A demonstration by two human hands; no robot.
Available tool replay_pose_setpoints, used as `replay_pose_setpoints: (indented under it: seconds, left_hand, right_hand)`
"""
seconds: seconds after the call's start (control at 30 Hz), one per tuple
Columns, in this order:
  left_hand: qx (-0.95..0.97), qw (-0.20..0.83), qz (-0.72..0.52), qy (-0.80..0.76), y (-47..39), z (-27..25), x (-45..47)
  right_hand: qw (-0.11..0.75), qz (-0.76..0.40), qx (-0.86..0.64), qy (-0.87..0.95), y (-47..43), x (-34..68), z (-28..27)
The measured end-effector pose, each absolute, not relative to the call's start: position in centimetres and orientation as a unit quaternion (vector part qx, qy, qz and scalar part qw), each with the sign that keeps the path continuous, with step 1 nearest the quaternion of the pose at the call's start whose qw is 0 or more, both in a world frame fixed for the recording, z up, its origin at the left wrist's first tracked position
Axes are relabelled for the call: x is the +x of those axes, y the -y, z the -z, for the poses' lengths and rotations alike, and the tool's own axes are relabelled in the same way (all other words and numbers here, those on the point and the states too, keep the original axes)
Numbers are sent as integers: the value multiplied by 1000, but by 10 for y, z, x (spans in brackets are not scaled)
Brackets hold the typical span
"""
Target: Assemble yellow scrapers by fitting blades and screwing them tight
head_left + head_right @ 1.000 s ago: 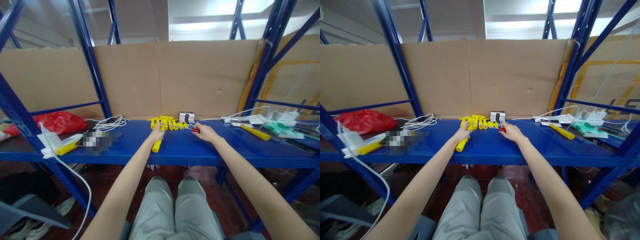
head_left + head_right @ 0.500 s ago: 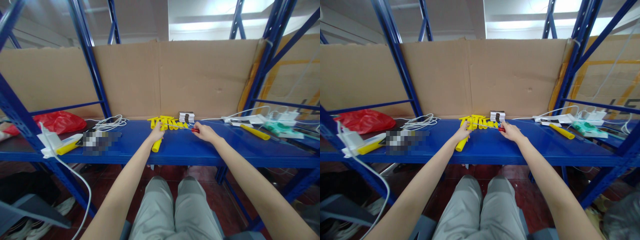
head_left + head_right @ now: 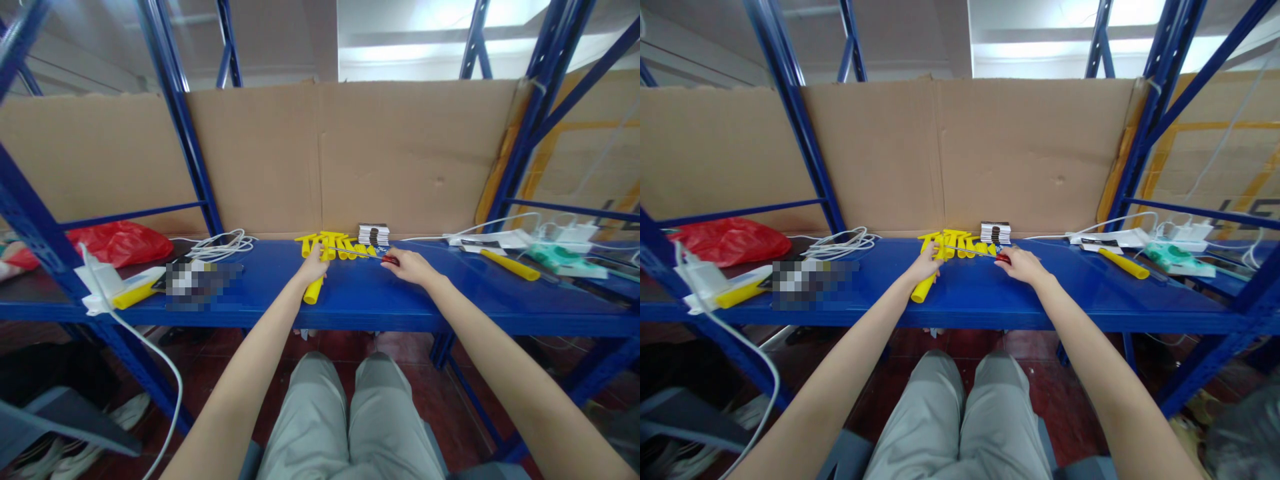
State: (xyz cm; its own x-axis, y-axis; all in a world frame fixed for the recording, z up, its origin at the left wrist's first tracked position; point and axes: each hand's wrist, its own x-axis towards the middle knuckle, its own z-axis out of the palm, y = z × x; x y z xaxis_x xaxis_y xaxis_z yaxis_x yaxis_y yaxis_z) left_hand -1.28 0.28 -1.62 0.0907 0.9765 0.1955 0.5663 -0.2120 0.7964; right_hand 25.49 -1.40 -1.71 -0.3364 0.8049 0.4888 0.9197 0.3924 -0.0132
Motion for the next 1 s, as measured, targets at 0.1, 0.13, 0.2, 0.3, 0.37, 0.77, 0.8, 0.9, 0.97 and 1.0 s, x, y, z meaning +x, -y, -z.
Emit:
replay_pose_setpoints:
  seconds: [0.1,0.13,0.2,0.3,0.37,0.77,0.8,0.9,0.97,1.0]
  left_hand:
    - [683,280,-371,-563,-2,15,-13]
    - [682,281,-370,-565,-2,15,-13]
    - [681,281,-369,-566,-2,16,-13]
    - [685,275,-370,-564,-3,17,-13]
    - [687,273,-370,-563,-4,17,-14]
    - [686,279,-373,-559,-3,17,-13]
    - [686,278,-372,-560,-3,17,-13]
    - [685,277,-370,-563,-2,16,-12]
    - [684,278,-371,-563,-1,16,-12]
    - [684,279,-372,-562,-1,16,-12]
  right_hand:
    - [235,131,-530,804,11,257,19]
    - [238,135,-529,804,11,258,19]
    - [235,144,-529,803,11,258,19]
    - [219,150,-532,804,14,258,18]
    - [208,147,-535,806,16,256,17]
    - [225,133,-536,803,14,256,17]
    - [218,138,-538,802,15,256,16]
    - [195,148,-548,800,17,254,15]
    - [185,148,-554,798,18,253,14]
    - [182,147,-556,797,18,252,14]
